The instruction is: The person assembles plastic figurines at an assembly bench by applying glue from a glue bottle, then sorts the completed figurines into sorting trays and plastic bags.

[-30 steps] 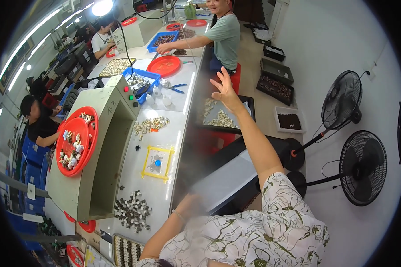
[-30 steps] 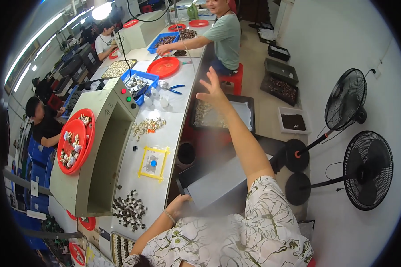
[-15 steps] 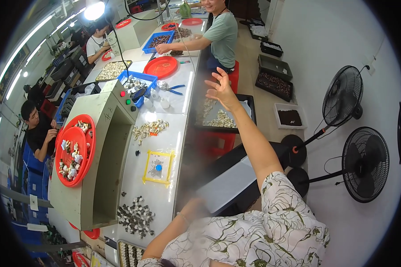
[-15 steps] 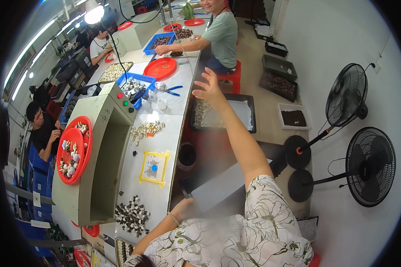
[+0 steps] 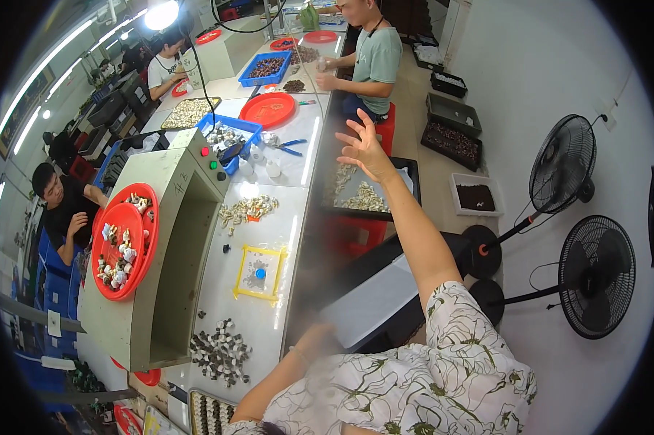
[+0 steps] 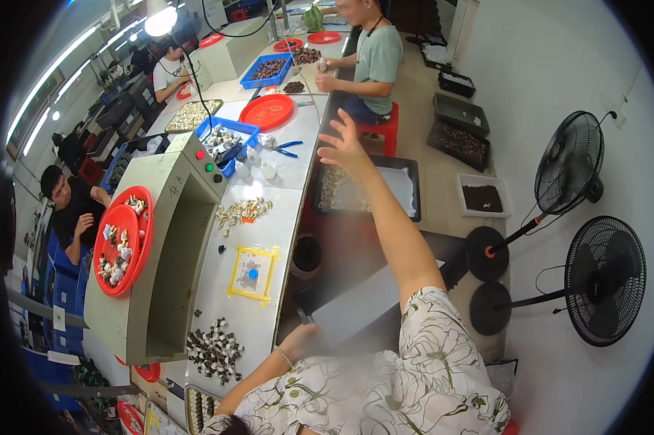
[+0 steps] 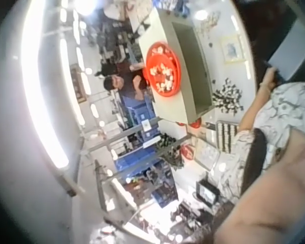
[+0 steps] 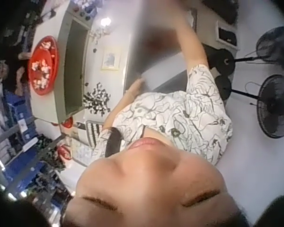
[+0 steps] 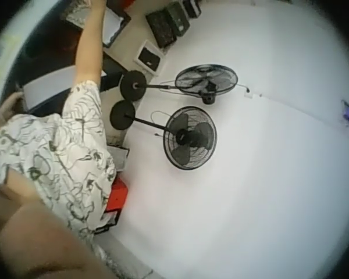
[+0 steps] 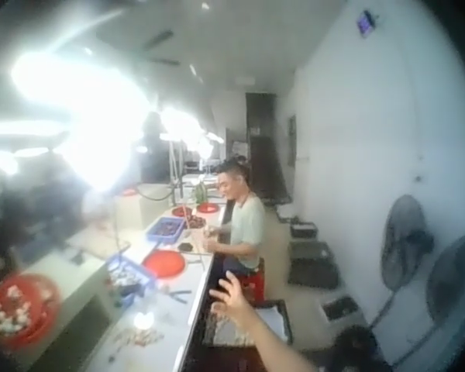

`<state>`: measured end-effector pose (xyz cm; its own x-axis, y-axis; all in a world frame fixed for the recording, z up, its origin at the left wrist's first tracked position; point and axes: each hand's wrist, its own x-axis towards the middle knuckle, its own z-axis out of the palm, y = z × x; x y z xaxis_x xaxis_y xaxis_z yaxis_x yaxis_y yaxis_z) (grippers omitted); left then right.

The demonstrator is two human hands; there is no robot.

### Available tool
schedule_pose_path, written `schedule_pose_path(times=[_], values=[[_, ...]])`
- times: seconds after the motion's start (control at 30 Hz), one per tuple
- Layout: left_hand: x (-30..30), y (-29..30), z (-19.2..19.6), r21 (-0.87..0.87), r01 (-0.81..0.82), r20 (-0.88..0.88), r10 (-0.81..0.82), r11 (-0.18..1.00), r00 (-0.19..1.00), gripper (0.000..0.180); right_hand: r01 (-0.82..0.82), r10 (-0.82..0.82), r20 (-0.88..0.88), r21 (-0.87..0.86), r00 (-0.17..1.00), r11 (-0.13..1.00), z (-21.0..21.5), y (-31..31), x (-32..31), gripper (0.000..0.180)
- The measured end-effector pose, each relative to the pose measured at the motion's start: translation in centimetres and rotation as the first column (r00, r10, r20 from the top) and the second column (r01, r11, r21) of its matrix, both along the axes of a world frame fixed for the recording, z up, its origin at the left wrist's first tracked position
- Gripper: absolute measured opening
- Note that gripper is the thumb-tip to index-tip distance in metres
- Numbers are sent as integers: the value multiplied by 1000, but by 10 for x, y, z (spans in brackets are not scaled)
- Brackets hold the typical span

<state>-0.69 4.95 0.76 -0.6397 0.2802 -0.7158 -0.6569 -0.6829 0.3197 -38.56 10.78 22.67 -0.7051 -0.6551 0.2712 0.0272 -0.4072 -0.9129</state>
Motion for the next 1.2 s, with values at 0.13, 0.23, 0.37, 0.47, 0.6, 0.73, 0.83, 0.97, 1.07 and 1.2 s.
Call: schedule_pose_path(times=[0.13,0.23,0.37,0.47,0.6,0.73,0.83,0.97,1.07,1.2], values=[[-1,2,3,46,-19,7,18,999,1000,35,56,-57,44,34,997,998,-13,2,-11,87],[0,0,-3,37,-27,-11,27,999,1000,34,109,-122,100,124,988,986,-25,-2,-10,79],[-5,2,17,-25,11,-16,-11,1000,1000,33,68,-78,125,85,989,994,-27,13,-4,83],[-8,4,38,37,-32,-65,35,999,997,32,71,-82,130,85,988,994,-28,19,-2,85],[-8,7,35,43,-66,-18,67,997,998,29,85,-91,192,39,977,996,-28,20,0,86],[-10,12,42,-23,-24,-11,24,999,1000,24,229,-254,89,227,963,947,-55,31,-27,90],[-9,16,44,-79,-17,-7,16,997,1000,22,219,-251,125,224,960,950,-62,36,-23,91],[-5,22,49,-126,-51,-22,49,991,999,23,117,-141,234,112,962,987,-40,45,24,88],[-2,24,45,-223,-39,-16,36,974,999,26,111,-153,196,212,969,971,-56,67,41,55],[3,34,62,-318,5,-26,-14,948,1000,28,309,-381,96,422,919,852,-89,131,84,27]])
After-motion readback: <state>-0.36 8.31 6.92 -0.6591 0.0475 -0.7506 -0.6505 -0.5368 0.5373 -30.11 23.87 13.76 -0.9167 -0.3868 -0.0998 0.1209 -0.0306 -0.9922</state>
